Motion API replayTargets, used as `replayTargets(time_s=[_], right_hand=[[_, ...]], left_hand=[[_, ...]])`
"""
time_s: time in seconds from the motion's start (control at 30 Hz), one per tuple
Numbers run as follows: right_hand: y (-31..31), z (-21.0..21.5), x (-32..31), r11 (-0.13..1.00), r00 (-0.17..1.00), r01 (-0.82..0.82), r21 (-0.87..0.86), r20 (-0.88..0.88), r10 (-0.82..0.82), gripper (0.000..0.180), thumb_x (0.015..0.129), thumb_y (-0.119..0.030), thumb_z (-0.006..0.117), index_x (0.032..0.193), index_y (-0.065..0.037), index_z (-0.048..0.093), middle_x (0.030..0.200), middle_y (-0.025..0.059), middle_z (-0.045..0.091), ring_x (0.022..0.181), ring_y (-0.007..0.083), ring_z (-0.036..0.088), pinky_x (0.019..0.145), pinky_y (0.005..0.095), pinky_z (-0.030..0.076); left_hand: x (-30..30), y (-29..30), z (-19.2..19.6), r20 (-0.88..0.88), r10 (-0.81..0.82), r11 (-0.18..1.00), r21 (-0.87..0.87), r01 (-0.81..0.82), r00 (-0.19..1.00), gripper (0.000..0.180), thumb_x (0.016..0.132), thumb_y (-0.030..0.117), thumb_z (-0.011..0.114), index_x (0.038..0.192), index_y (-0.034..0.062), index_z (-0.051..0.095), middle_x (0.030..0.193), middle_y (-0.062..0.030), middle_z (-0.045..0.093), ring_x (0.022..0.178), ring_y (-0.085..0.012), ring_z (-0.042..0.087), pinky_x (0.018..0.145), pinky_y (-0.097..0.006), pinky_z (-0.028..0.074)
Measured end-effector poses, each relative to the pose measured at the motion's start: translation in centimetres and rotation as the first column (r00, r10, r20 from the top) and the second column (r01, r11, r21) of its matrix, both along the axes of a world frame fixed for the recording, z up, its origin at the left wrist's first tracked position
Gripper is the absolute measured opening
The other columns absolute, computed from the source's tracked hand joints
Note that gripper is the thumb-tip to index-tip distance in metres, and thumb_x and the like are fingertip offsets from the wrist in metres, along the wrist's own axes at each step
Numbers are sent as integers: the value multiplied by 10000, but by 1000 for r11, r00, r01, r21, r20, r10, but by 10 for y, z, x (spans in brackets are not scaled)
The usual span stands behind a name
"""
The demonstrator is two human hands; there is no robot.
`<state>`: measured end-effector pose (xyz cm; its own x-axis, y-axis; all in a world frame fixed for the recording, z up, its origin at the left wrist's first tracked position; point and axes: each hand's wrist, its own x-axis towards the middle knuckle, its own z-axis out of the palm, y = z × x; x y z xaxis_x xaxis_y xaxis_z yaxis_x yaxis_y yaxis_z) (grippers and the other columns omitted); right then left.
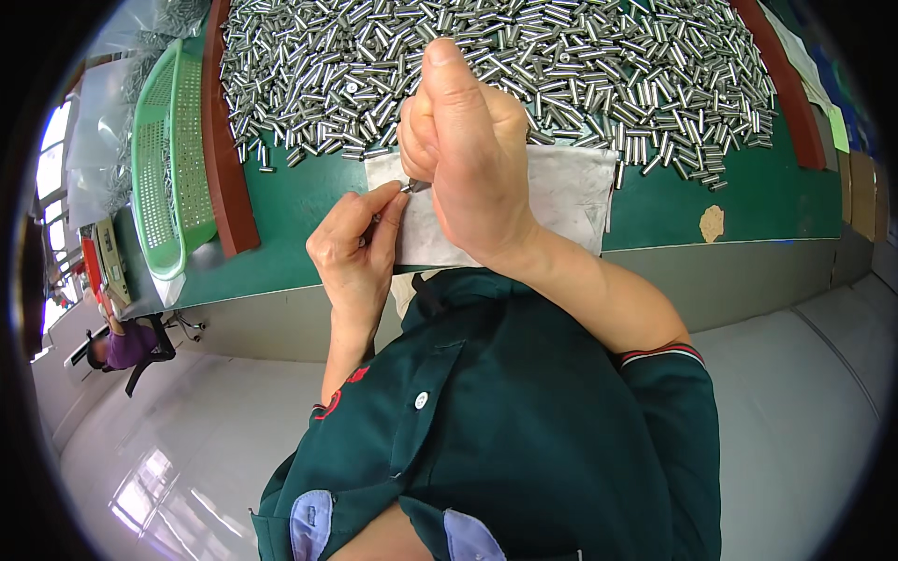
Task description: Inspecting and cleaning small metal components on a workbench using tweezers.
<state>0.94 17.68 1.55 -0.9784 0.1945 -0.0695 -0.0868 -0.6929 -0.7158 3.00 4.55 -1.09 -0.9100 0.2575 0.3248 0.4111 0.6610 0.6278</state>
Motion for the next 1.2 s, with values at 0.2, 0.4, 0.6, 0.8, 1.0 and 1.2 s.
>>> replayTargets(time_s=[0.2,0.4,0.6,0.8,1.0,1.2], right_hand=[[-4,1,3,995,1000,16,97,-24,-14,457,917,-308,255,500,-121,251,415,-29,209,387,80,139,383,249,158],[-10,2,7,959,994,31,281,-109,0,426,918,-251,289,521,-101,254,435,-33,211,396,69,151,389,245,164],[-16,5,14,913,974,18,408,-213,76,390,910,-163,322,533,-64,296,466,-22,264,424,67,207,413,245,192],[-17,-2,19,883,969,116,454,-248,0,386,907,-146,317,530,-64,292,458,-11,275,425,74,221,418,245,211],[-12,-1,15,964,985,44,262,-171,2,427,914,-184,295,500,-79,277,432,-2,271,396,80,208,396,243,203],[-9,1,8,981,987,17,194,-159,14,420,920,-201,274,515,-89,287,422,-16,250,375,70,192,374,235,185]], left_hand=[[0,1,-1,7,-2,1000,7,2,1000,111,645,24,662,732,44,597,517,-64,421,447,-202,443,418,-306,357],[0,-1,-1,21,-17,1000,9,17,1000,109,646,19,658,731,42,593,516,-71,427,445,-210,445,418,-309,359],[1,-2,2,45,-19,999,41,18,999,107,648,18,654,731,42,591,525,-78,443,450,-221,453,419,-313,360],[2,-3,5,73,15,981,192,-28,997,79,702,29,627,770,19,588,583,-70,521,483,-164,496,444,-266,384],[-11,-30,23,520,-605,272,846,-458,603,167,861,174,461,843,14,502,673,-43,477,470,-36,274,437,-171,235],[-16,-36,20,537,-663,174,788,-591,521,149,877,122,418,888,-12,481,710,-48,440,470,-26,292,426,-165,249]])
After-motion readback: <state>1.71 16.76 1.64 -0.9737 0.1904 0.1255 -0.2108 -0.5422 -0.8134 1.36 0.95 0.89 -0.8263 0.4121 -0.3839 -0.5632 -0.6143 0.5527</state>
